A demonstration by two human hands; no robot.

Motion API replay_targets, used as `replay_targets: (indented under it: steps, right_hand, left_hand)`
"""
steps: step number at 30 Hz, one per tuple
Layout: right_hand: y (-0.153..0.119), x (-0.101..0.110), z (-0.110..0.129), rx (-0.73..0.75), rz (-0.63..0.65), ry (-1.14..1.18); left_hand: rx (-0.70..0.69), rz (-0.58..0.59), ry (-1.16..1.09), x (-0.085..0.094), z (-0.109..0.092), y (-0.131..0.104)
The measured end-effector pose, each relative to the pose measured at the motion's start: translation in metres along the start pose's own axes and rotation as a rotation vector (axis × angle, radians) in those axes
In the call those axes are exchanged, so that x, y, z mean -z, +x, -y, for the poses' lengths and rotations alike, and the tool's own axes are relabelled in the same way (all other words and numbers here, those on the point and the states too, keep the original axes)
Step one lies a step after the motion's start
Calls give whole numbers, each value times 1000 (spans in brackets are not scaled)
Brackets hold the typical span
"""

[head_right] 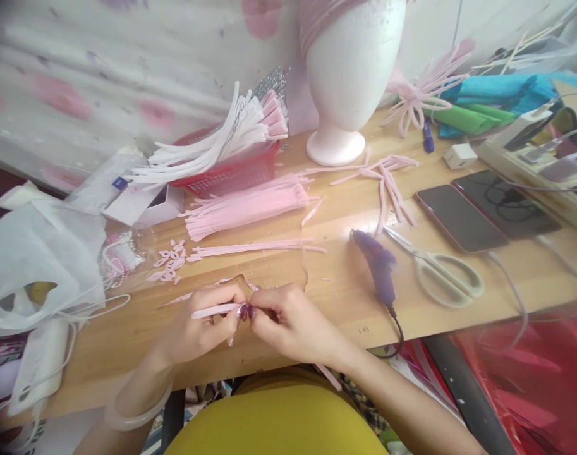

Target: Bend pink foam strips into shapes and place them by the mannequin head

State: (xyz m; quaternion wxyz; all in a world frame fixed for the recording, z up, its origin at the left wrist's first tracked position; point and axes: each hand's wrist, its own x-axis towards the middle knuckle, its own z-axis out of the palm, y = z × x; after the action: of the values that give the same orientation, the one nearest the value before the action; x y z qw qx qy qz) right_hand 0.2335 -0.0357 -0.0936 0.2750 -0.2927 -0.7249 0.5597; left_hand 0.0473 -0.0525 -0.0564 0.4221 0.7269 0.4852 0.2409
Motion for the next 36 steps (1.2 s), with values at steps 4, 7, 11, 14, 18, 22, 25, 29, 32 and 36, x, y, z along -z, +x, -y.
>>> replay_targets:
  steps: [4,7,11,14,18,22,25,29,32,36]
  right_hand:
    - [-1,-8,-10,428,-162,-681]
    - [1,-12,-19,509,-221,-829]
    - [0,-12,-19,311,-152,-481]
    - [-2,-9,-13,117,-91,-159]
    - [-2,-6,-10,31,-68,-52]
    - [1,-7,-11,-75,60,58]
    - [4,-10,-13,-151,126,283]
    - [6,-17,-19,-232,155,570]
    - [7,-22,-24,-264,174,732]
    - [9,-22,-28,-286,229,758]
  left_hand:
    - [209,-6,-211,-8,7,-3]
    - [297,-31,-334,-11,12,-3]
    - [208,-95,-224,-7,14,-5]
    - [84,-190,-194,1,16,-8]
    - [-72,-270,-194,8,21,-13]
    - [-112,-277,-137,10,24,-19]
    - [-155,-278,-137,9,28,-25]
    - [-192,-251,-229,6,31,-27]
    - [-219,-229,-330,4,32,-25]
    - [-226,-189,-291,5,32,-22]
